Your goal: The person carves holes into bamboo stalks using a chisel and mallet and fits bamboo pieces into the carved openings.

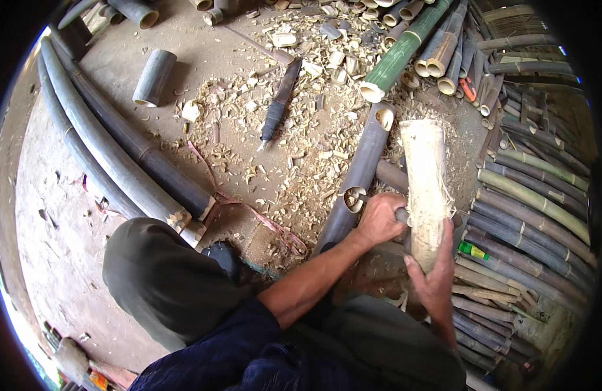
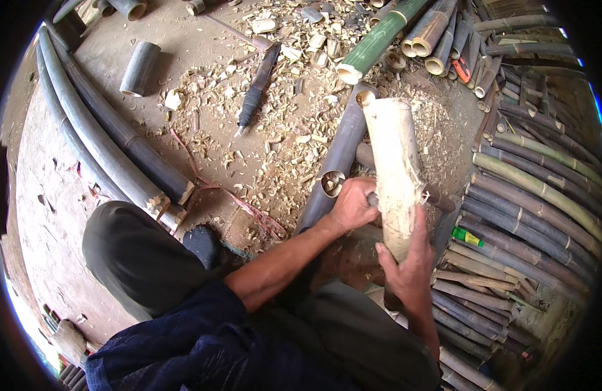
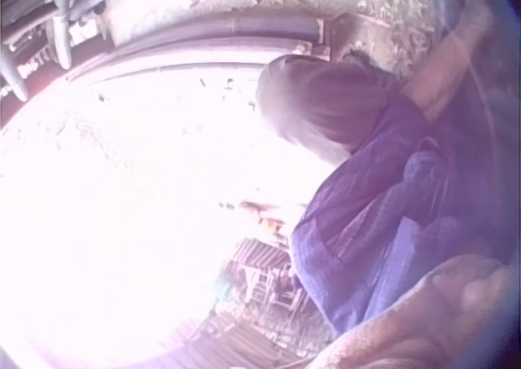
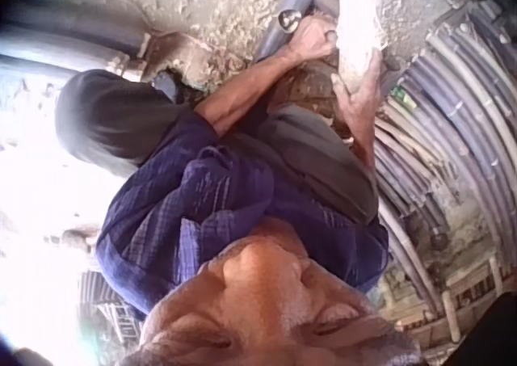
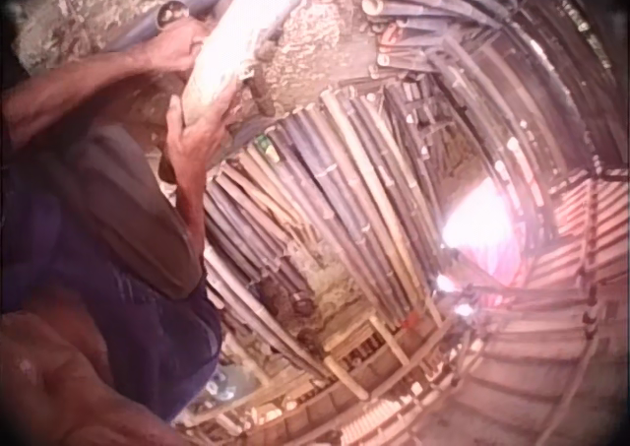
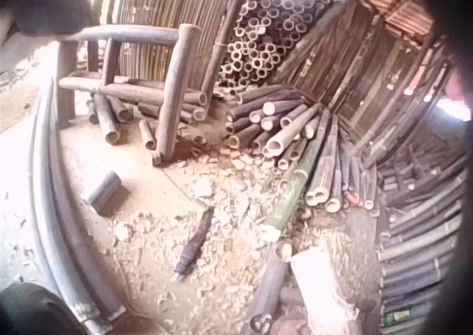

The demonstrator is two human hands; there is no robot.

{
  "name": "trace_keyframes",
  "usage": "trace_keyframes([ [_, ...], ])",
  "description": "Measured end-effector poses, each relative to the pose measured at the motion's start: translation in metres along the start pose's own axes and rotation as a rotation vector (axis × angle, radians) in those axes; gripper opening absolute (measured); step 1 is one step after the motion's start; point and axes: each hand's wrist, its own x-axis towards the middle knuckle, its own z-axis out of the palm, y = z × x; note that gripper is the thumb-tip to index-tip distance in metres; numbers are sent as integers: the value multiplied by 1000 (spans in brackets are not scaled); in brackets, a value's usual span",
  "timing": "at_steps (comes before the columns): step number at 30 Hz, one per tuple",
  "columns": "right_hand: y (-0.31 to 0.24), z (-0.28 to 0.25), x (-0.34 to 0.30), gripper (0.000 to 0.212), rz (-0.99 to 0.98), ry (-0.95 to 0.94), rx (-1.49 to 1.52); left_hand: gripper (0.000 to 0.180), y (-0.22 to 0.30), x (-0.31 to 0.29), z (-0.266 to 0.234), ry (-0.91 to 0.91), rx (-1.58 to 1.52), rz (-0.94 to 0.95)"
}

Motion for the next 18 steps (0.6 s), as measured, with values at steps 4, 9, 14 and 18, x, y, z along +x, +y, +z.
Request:
trace_keyframes([
  [4,-3,-12,13,100,-46,103,154,28,6,26,-8,-516,305,-62],
  [9,-5,-12,-6,102,-36,254,159,23,8,8,-8,-127,108,-62],
  [14,15,22,-12,99,-16,148,-78,29,8,2,-6,-185,95,-97],
  [18,5,-3,6,98,-76,100,4,32,2,30,-14,-345,195,-57],
])
